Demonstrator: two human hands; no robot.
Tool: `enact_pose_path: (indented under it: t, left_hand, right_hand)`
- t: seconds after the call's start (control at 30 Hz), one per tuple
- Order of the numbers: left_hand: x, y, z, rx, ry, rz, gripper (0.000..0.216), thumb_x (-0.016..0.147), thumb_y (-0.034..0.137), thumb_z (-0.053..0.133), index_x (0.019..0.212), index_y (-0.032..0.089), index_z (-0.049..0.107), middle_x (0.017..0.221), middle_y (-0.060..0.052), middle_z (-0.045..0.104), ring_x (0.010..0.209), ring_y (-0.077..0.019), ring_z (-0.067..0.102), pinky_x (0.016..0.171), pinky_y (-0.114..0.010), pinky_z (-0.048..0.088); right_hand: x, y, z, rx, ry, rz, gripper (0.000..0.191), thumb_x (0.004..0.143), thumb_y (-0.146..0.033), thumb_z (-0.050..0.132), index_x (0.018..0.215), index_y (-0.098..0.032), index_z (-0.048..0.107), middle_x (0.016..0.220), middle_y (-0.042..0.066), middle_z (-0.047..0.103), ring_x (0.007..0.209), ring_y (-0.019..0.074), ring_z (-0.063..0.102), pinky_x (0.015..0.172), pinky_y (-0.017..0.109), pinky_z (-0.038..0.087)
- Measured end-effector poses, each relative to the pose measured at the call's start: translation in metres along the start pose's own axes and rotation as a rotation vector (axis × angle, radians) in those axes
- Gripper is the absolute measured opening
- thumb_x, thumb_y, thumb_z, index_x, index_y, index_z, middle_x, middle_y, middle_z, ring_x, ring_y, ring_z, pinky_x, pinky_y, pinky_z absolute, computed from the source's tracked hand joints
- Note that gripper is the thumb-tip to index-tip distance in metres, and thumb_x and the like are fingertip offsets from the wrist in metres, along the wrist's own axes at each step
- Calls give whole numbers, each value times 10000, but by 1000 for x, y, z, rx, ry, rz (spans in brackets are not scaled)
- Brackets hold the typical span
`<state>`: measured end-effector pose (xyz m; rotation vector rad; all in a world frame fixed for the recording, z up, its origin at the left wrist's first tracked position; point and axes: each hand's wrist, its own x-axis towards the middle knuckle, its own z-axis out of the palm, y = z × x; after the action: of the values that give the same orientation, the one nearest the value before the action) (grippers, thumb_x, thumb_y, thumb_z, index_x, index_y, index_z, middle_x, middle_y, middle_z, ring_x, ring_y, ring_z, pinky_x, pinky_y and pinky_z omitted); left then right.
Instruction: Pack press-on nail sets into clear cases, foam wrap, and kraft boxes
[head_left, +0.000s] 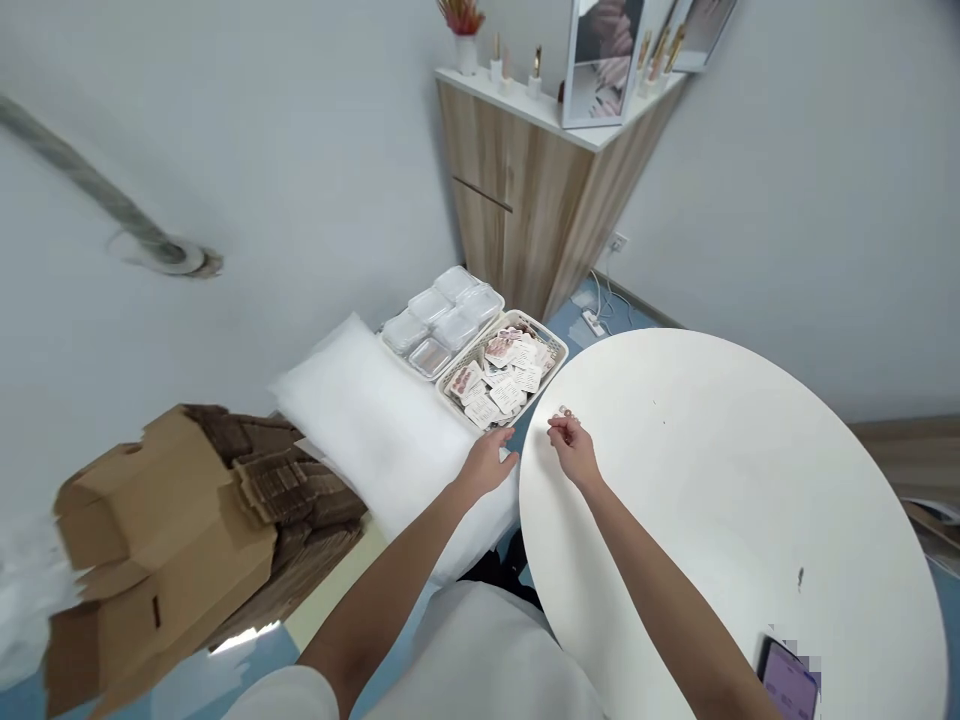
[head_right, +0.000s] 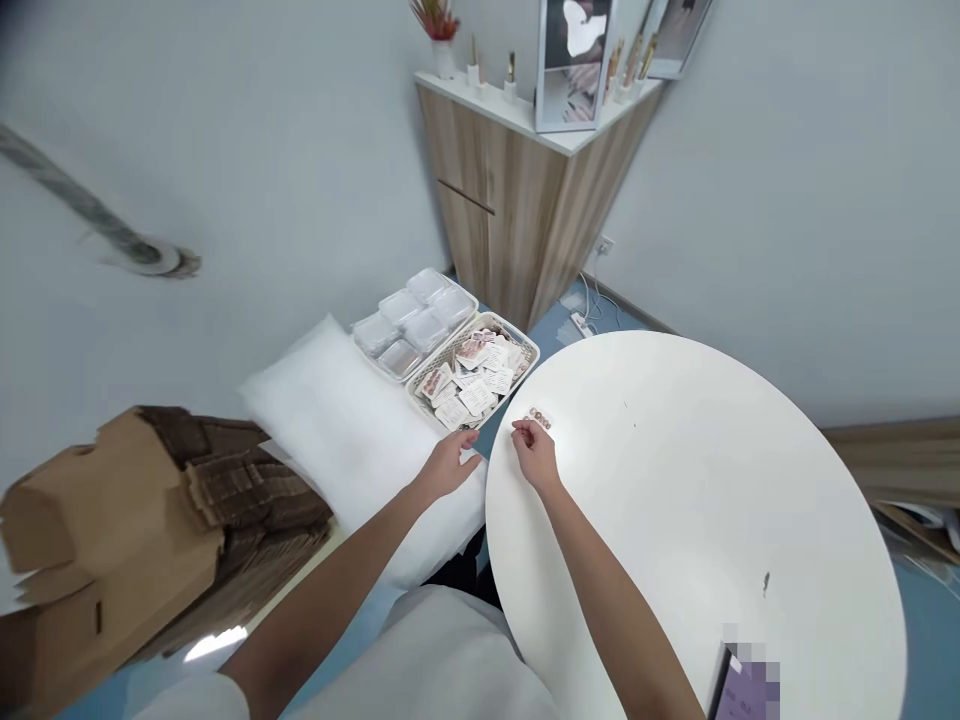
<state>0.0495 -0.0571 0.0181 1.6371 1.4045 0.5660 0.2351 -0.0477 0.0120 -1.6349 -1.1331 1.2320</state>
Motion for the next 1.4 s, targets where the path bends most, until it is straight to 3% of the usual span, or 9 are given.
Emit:
enact_pose_path:
  t: [0.17, 0.33, 0.5, 0.7, 0.83, 1.03, 1.27, 1.4]
  left_hand:
    - [-30, -4, -23, 38, 120, -71, 392, 707, 286, 567, 1087, 197, 532, 1080, -78, 575, 906, -203, 569, 779, -350, 470]
    - [-36, -6, -57, -80, 229, -204, 388, 650, 303, 630, 1019, 198, 572, 1050, -81, 597, 935, -215, 572, 812, -347, 452]
    - [-10, -1, -93, -414, 333, -264, 432, 601, 329, 679, 989, 167, 578, 1090, -109, 589, 1038, -233, 527, 857, -349, 417]
    - [49, -8, -121, -713, 391, -279, 491, 644, 307, 635, 1104, 169, 530, 1253, -105, 484, 1151, -238, 446, 949, -364, 341]
    - [94, -27, -125, -787, 399, -264, 541, 713, 290, 531, 1233, 198, 415, 1362, -70, 353, 1229, -218, 354, 975, -330, 324]
    - [139, -44, -116, -769, 403, -260, 603, 748, 210, 414, 1328, 189, 250, 1376, -60, 328, 1276, -176, 268, 993, -299, 317]
    - [145, -43, -111, -891, 424, -271, 585, 761, 167, 369, 1328, 224, 235, 1392, -12, 299, 1274, -156, 270, 986, -272, 333]
    - [143, -41, -112, -902, 423, -256, 574, 754, 133, 349, 1315, 220, 262, 1392, -7, 299, 1279, -161, 260, 991, -285, 332]
  right_hand:
    - [-4, -13, 17, -54, -187, -62, 257, 685, -374, 533, 855, -193, 599, 670, 7, 572, 623, 139, 516, 619, 293, 429]
    - [2, -34, 34, -103, -226, -76, 237, 651, -334, 534, 829, -193, 603, 731, 17, 610, 674, 148, 550, 646, 288, 436]
    - [24, -59, 55, -101, -206, -106, 249, 634, -331, 552, 834, -192, 603, 852, 41, 636, 732, 158, 577, 691, 297, 449]
    - [74, -84, 87, -135, -190, -199, 300, 650, -333, 565, 916, -200, 603, 951, 49, 630, 835, 175, 579, 757, 326, 453]
    - [113, -93, 112, -203, -181, -260, 392, 656, -334, 577, 1034, -230, 568, 1093, 59, 571, 954, 192, 541, 793, 342, 445]
    - [155, -93, 141, -273, -73, -312, 397, 675, -322, 563, 1061, -229, 563, 1274, 71, 432, 1104, 216, 443, 838, 359, 414]
    - [165, -87, 154, -212, 68, -244, 315, 706, -317, 521, 984, -180, 577, 1030, 81, 586, 769, 152, 567, 770, 330, 435]
    - [166, -84, 158, -224, 80, -206, 274, 701, -281, 515, 941, -172, 589, 930, 63, 623, 735, 154, 565, 755, 322, 439]
